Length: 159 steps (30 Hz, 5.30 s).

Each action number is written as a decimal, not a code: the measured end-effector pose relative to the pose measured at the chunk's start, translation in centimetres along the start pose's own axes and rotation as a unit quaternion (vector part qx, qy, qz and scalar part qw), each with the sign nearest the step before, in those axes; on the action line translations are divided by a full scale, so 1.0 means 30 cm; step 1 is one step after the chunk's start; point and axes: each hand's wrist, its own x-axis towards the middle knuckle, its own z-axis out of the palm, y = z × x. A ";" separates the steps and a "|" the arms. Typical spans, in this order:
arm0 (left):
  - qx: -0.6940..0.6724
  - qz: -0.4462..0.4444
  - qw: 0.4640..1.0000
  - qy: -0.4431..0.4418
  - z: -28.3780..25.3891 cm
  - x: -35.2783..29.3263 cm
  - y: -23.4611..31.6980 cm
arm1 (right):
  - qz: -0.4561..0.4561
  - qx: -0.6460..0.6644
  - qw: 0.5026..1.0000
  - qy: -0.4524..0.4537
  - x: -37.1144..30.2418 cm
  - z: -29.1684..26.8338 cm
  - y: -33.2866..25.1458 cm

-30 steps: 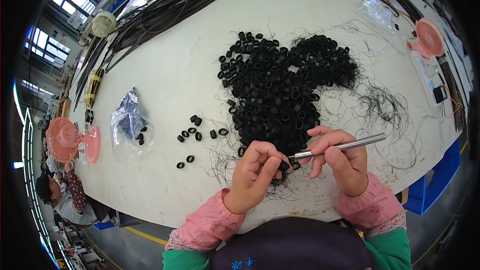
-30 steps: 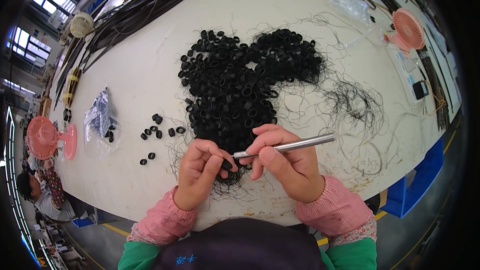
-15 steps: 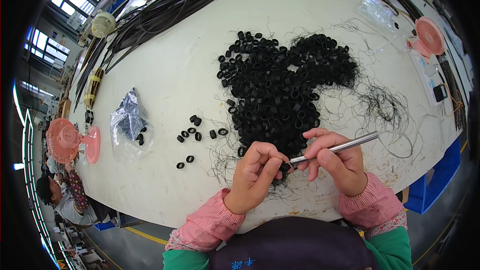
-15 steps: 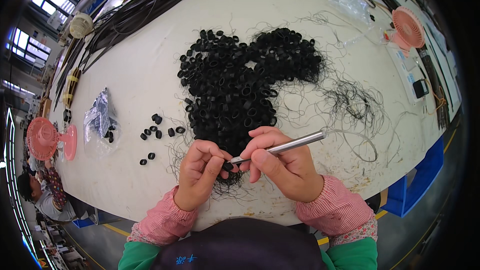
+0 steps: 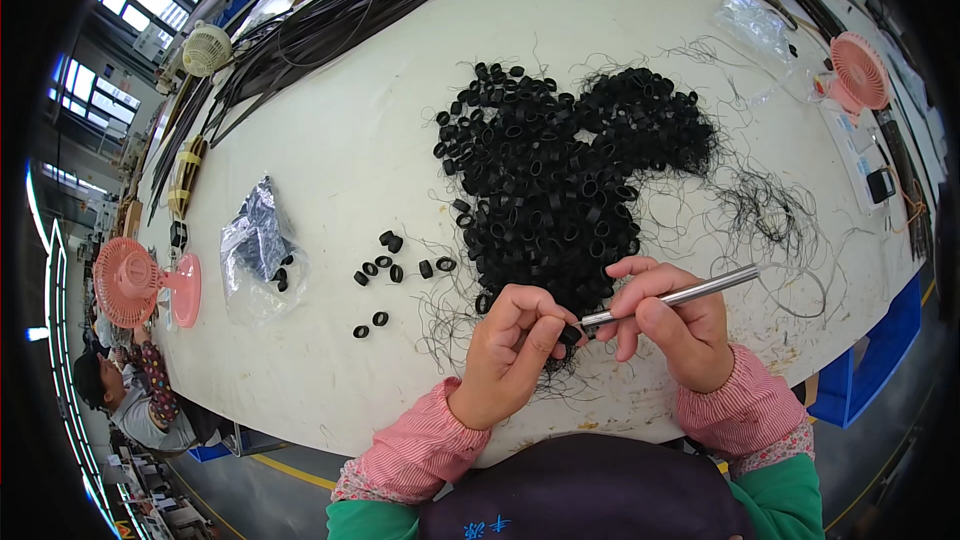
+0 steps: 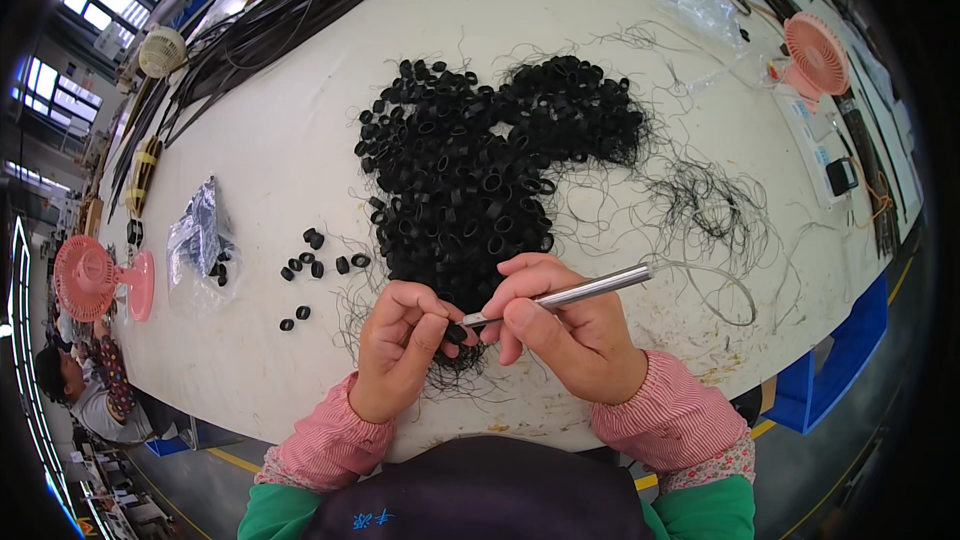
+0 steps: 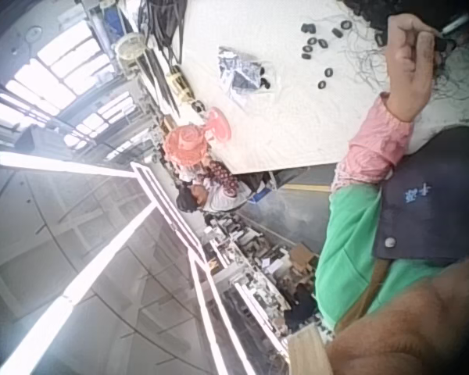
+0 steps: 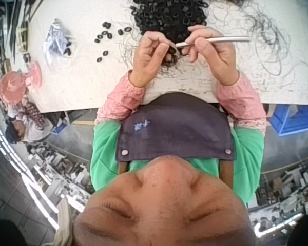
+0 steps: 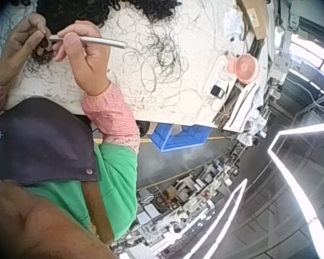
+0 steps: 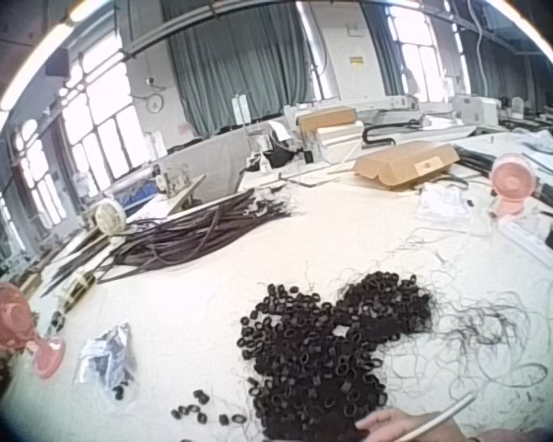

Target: The person attaches black components to strings using a handheld insertion tool.

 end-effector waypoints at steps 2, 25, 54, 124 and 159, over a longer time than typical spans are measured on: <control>-0.010 0.009 1.000 -0.003 -0.001 0.000 -0.004 | 0.000 0.000 1.000 -0.003 0.000 -0.001 0.001; -0.033 0.011 0.999 0.011 0.014 0.008 -0.016 | -0.189 -0.352 0.917 0.012 0.032 0.038 0.021; 0.027 -0.035 0.998 0.045 0.021 -0.002 0.014 | 0.051 -0.052 0.997 0.034 -0.005 0.042 0.018; 0.003 -0.080 0.996 0.044 -0.012 0.005 0.024 | -0.014 -0.008 0.999 0.036 0.000 -0.011 -0.026; 0.498 0.197 0.837 0.110 0.010 0.037 0.057 | -0.015 -0.183 0.982 0.052 0.014 0.021 0.010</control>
